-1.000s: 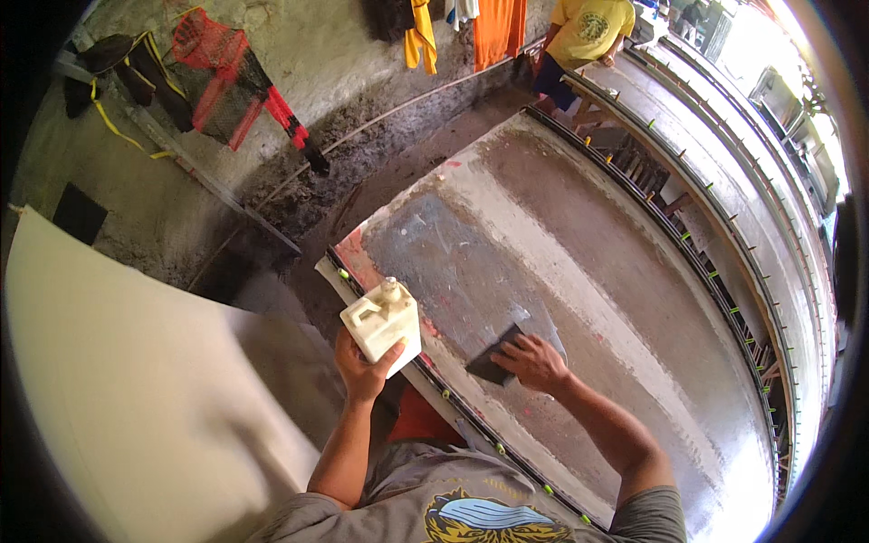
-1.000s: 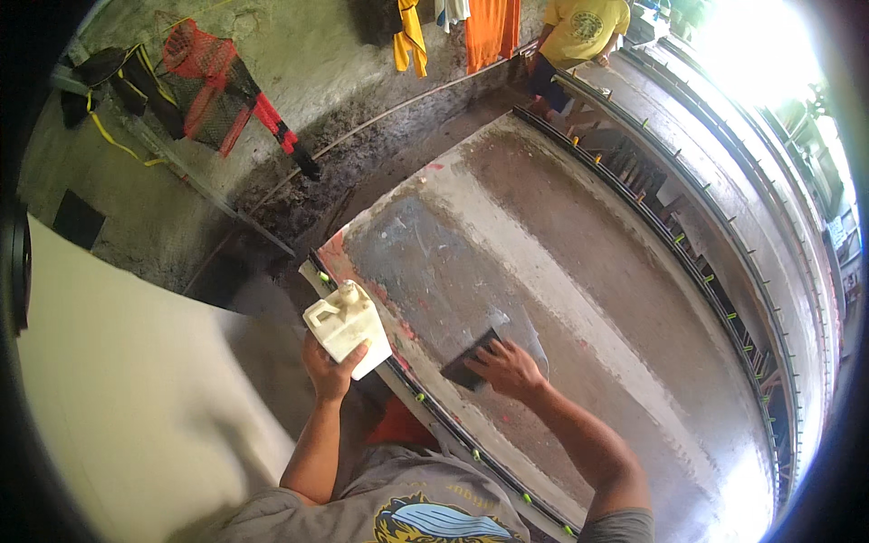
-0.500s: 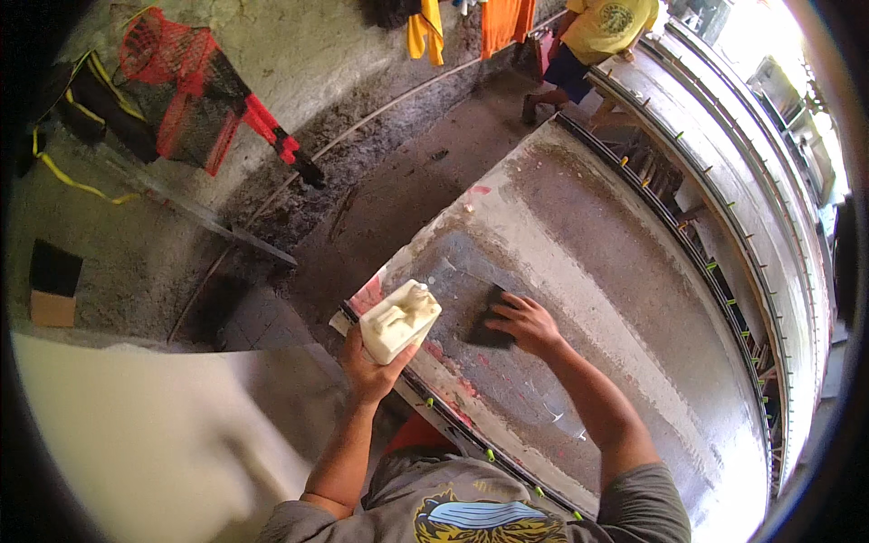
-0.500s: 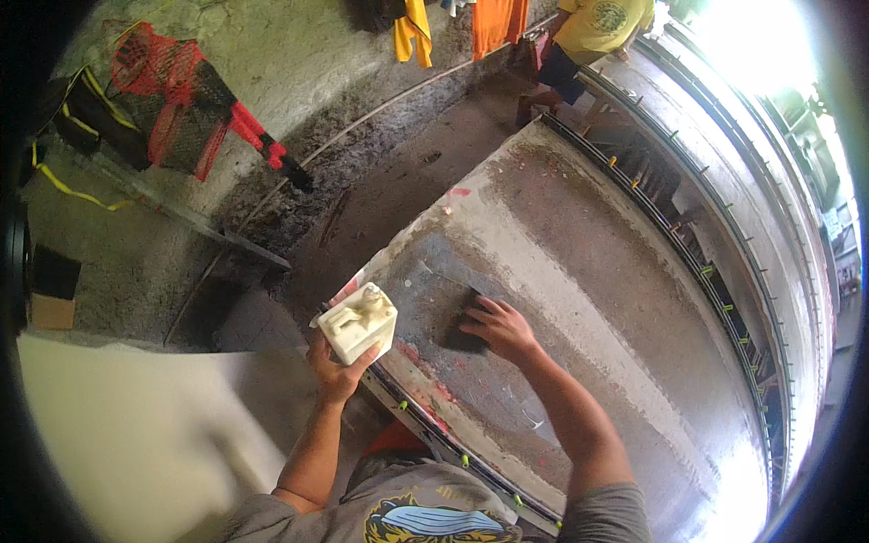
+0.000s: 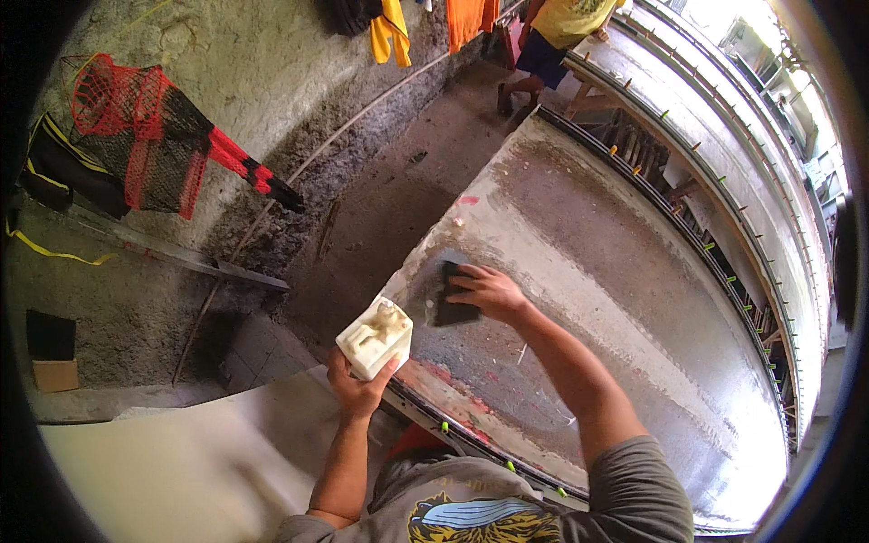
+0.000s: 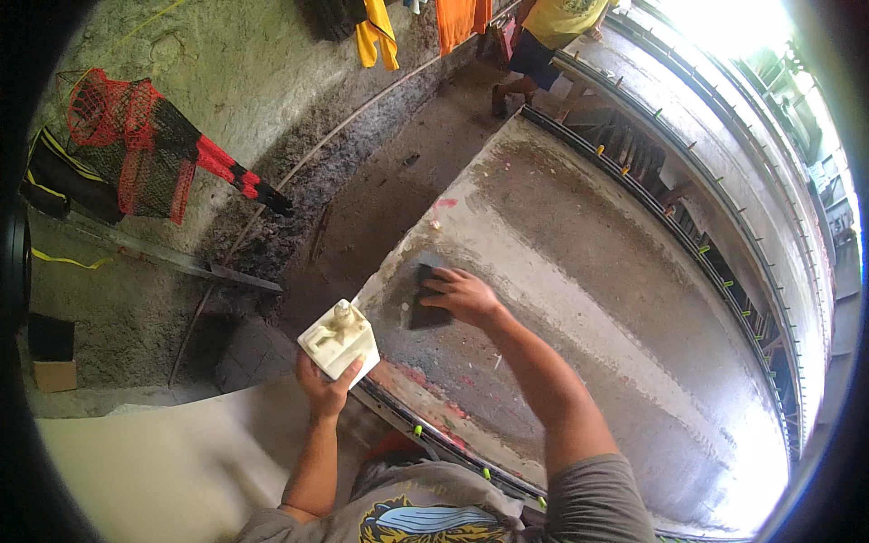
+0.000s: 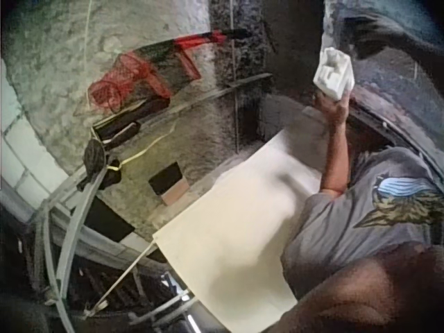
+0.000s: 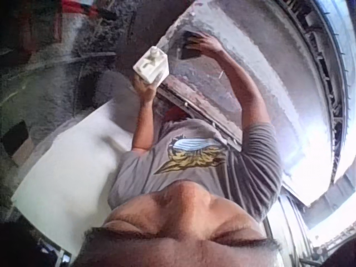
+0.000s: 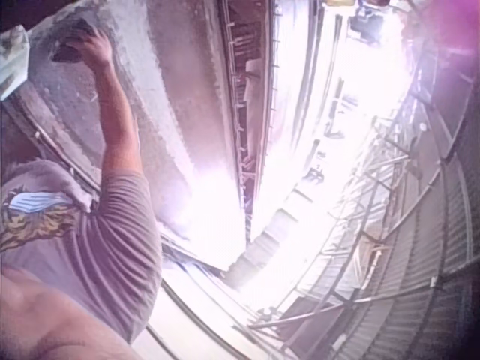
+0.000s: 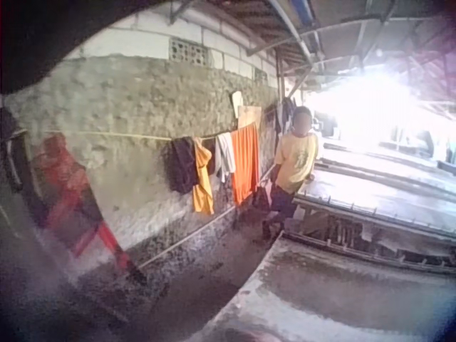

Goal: The person pours a white liquid from a plastic container onto a large, curved, metallic surface and spreads it evenly using a black rectangular tool. The person repeatedly applies the liquid and smooths it across the surface in a workshop environment.

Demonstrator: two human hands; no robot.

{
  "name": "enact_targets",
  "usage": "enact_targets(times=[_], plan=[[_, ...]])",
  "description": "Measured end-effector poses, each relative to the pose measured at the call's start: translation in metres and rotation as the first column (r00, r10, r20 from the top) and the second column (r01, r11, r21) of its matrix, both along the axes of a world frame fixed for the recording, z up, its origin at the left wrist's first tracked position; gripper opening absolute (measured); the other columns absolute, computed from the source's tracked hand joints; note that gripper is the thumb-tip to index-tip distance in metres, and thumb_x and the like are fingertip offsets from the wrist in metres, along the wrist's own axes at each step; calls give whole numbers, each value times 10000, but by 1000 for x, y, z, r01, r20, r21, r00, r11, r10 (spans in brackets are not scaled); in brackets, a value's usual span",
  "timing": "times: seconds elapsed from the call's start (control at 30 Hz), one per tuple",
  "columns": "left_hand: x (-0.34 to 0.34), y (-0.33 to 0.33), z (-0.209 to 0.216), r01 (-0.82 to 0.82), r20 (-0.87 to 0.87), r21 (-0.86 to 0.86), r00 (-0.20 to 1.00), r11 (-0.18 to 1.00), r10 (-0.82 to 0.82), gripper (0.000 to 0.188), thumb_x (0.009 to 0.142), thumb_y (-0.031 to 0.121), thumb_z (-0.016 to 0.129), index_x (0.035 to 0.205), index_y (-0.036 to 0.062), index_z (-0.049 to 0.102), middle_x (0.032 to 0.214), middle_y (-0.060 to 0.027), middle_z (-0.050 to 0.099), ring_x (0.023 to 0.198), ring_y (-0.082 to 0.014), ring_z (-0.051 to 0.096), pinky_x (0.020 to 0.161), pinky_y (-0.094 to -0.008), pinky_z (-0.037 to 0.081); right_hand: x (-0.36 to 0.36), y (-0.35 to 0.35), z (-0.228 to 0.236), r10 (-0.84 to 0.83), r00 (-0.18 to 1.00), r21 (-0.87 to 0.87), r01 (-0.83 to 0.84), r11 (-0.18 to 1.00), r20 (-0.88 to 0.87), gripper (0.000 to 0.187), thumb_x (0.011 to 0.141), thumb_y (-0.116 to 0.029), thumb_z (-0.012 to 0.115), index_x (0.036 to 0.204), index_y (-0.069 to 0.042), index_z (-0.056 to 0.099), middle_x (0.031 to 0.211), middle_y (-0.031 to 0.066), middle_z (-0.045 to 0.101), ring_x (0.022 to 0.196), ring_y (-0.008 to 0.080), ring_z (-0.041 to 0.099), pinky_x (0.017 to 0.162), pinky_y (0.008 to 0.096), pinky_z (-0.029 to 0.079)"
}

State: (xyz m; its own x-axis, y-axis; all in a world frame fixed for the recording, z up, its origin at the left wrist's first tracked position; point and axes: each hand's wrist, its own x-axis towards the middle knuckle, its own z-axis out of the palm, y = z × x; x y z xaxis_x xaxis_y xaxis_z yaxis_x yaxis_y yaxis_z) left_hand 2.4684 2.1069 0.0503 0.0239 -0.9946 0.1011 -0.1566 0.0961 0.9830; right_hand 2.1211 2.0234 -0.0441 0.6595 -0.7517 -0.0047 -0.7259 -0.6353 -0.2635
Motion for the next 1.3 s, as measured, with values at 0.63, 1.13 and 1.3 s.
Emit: enact_targets(times=[0.63, 1.13, 1.3], plan=[[-13, -9, 17, 109, -52, -31, 993, 994, -110, 685, 788, 69, 883, 1361, 3, 515, 1295, -144, 623, 1181, -232, 643, 1009, -401, 555, -55, 91, 17, -478, 877, 54, 480, 876, -47, 600, 821, -55, 680, 1345, -346, 697, 1537, -11, 554, 1487, 282, 425, 1179, 440, 423], [-59, 35, 31, 138, -51, -123, 988, 983, -145, 640, 759, 112, 917, 1294, 1, 584, 1231, -109, 660, 1124, -218, 657, 982, -388, 539, -76, 158, 10, -443, 896, 5, 443, 896, -4, 601, 872, -58, 623, 1389, -361, 660, 1597, 5, 501, 1523, 267, 387, 1230, 423, 384], [-74, 64, 40, 114, -92, -122, 988, 986, -126, 664, 762, 72, 905, 1316, -3, 547, 1257, -127, 642, 1132, -227, 652, 996, -390, 539, -187, 304, 13, -526, 847, 80, 531, 843, -84, 718, 803, -28, 660, 1412, -407, 641, 1620, -14, 476, 1536, 268, 373, 1242, 435, 379]])
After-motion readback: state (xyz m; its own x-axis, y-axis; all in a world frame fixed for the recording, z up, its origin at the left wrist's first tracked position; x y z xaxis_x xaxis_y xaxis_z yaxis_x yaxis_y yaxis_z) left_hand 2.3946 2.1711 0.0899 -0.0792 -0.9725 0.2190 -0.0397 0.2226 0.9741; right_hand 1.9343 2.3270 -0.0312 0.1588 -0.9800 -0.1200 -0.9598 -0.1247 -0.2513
